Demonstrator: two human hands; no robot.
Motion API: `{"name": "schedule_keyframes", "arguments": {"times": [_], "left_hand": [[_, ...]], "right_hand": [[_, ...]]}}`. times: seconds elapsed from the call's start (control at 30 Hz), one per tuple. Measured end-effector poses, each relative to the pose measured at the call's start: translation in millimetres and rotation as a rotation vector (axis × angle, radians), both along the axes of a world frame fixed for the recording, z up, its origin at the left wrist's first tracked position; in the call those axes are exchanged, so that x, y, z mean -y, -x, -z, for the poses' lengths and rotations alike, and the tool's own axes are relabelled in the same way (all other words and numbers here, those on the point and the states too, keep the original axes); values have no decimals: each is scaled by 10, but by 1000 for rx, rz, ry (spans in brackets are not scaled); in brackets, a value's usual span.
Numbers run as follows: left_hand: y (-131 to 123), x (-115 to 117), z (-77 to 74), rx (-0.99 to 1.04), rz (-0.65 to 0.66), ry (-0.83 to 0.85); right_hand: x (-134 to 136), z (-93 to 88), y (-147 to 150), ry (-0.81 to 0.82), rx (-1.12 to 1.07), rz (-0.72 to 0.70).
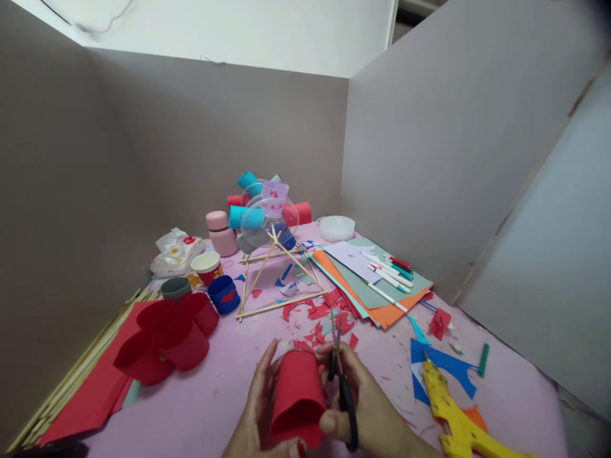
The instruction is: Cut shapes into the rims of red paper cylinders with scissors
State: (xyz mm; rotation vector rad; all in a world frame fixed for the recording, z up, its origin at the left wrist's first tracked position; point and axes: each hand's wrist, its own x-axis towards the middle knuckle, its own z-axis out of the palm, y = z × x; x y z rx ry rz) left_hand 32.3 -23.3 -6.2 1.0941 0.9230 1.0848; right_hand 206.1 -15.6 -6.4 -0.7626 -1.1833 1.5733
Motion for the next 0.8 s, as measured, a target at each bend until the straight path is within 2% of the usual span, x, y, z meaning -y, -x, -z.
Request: {"name": "schedule_keyframes", "arguments": {"times": [0.13,0.23,0.33,0.6,0.8], "left_hand": [[37,-35,-20,59,-23,22],[90,-58,-28,89,-55,14],[122,-68,-26,176,-19,39],[159,-54,-13,198,57,53],[194,-59,-37,125,36,41]], "right_hand": [[-43,7,-53,-76,176,51],[-77,-26,-146,-191,556,132],[-88,-69,-208,-304,844,110],[-57,-174,-216,-370,942,48],[-62,-195,-233,-379,939,53]]}}
